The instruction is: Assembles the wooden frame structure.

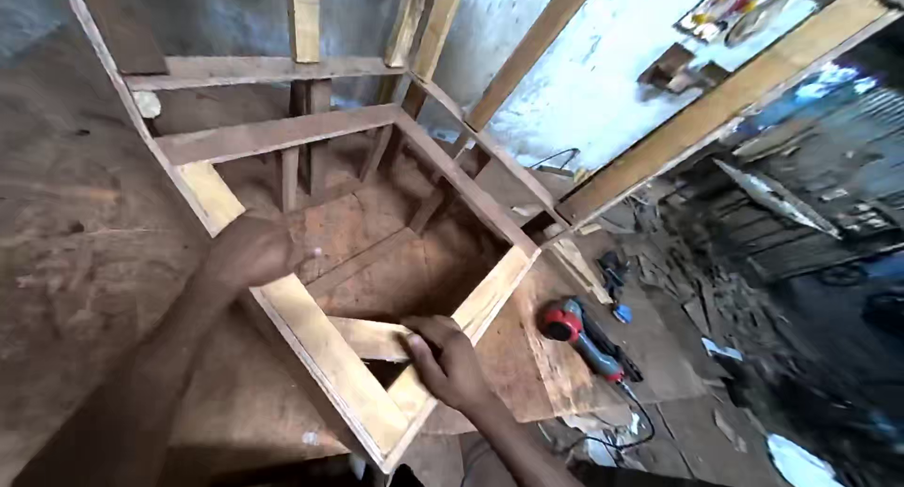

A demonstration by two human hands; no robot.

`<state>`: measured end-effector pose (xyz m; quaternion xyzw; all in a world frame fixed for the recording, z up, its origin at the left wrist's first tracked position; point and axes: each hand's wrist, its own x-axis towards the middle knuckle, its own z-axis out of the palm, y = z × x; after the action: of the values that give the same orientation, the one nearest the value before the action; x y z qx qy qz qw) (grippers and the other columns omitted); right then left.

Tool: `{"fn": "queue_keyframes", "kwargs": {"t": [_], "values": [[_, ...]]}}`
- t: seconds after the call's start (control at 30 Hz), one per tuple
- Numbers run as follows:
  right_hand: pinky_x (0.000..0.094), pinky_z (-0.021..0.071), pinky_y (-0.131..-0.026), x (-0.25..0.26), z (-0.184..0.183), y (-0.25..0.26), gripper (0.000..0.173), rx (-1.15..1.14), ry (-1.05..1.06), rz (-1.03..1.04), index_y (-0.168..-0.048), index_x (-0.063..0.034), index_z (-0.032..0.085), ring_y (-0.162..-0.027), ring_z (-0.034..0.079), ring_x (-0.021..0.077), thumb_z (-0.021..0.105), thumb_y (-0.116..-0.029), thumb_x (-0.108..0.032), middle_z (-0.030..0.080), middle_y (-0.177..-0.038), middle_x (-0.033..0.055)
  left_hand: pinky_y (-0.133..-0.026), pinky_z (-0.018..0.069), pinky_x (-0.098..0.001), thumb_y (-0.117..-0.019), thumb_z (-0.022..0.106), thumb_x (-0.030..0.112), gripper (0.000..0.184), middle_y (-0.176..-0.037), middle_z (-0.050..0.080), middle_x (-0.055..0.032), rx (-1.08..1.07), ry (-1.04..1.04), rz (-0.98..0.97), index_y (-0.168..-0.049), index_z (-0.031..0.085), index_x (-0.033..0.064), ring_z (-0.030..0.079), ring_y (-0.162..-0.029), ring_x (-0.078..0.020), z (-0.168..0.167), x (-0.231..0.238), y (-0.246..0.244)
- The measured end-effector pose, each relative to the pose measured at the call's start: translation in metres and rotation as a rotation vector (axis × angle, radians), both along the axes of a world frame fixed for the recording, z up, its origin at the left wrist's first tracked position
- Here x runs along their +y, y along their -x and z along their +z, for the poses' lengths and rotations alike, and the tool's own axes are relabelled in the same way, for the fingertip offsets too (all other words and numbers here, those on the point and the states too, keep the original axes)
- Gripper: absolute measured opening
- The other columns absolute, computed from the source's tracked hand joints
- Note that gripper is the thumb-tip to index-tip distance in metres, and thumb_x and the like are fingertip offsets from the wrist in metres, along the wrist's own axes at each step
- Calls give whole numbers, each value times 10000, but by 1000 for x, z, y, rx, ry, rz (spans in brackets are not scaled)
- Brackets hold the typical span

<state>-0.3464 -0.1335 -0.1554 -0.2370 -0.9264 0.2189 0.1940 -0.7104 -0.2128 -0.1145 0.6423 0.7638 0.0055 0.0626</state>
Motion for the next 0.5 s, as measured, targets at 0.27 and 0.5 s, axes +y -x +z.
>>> {"fn": "queue_keyframes", "kwargs": {"t": [0.27,0.5], "values": [[427,574,-989,23,-5,-172,356,102,62,104,-1117,-177,770,-1071,693,126,501,-1053,-402,755,-1086,-28,-980,494,-578,-968,290,769,809,-713,678,-92,-44,-101,256,-669,667,118,692,-822,-316,-58,-60,-198],[496,372,-1218,48,3,-317,567,-151,-57,-175,-1481,-161,539,-1472,419,187,397,-1050,-503,517,-1535,13,-970,466,-579,-883,285,881,864,-842,743,-38,-85,-176,288,-810,770,169,687,-907,-279,-55,-102,-393]]}}
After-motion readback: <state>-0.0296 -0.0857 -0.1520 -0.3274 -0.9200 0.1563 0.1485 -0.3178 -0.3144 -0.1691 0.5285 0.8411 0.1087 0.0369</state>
